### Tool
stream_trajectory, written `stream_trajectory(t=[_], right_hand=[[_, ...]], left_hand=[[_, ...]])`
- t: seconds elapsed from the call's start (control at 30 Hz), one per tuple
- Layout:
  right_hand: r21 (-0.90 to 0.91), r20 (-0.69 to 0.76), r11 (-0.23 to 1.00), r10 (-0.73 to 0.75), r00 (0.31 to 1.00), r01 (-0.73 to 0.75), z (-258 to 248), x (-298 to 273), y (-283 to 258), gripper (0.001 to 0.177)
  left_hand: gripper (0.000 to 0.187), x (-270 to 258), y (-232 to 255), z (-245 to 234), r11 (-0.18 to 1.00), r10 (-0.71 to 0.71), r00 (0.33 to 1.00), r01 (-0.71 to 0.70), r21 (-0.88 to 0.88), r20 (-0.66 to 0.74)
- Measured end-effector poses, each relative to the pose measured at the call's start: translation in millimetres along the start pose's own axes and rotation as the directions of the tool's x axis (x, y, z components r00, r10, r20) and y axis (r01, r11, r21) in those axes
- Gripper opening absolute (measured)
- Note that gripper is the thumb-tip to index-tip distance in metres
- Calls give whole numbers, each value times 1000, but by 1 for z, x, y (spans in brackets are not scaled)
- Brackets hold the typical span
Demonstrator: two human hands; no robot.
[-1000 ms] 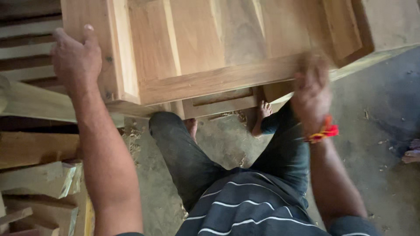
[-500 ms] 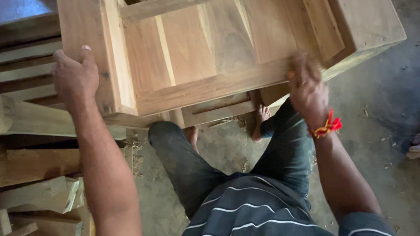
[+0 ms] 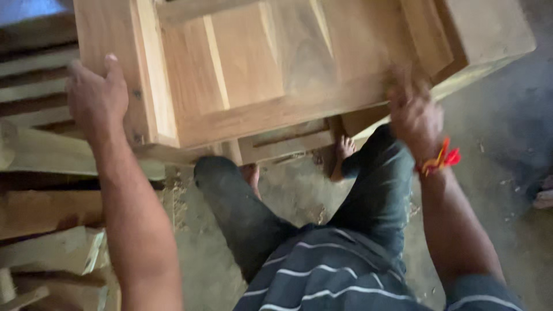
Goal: The person sands a wooden chair by hand using a piece of sandpaper. They rub the sandpaper along various surfaces, edges, and joints of the wooden furniture while sitting on the floor, handling the chair to reach different parts.
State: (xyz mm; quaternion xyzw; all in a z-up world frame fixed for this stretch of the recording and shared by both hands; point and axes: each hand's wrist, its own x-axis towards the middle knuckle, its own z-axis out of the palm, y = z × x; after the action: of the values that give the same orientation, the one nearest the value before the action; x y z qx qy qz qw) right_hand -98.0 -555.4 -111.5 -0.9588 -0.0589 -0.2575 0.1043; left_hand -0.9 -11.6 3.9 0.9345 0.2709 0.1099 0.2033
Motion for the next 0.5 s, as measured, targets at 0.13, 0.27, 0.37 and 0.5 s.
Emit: stream_trajectory(t=[0.13, 0.27, 0.37, 0.5], right_hand=[[-218, -39, 976, -13, 999, 5, 14, -5, 2, 54], [-20, -9, 999, -25, 1000, 25, 8, -8, 0, 49], [-120, 27, 990, 72, 997, -68, 6, -9, 5, 51], [-116, -68, 990, -93, 993, 85, 6, 0, -4, 53]], left_hand=[[67, 2, 1, 2, 997, 74, 997, -74, 6, -35], [65, 6, -5, 5, 997, 80, 996, -79, 21, -43], [66, 5, -5, 6, 999, 39, 999, -39, -9, -33], [64, 6, 0, 5, 991, 133, 989, -132, 14, -71]])
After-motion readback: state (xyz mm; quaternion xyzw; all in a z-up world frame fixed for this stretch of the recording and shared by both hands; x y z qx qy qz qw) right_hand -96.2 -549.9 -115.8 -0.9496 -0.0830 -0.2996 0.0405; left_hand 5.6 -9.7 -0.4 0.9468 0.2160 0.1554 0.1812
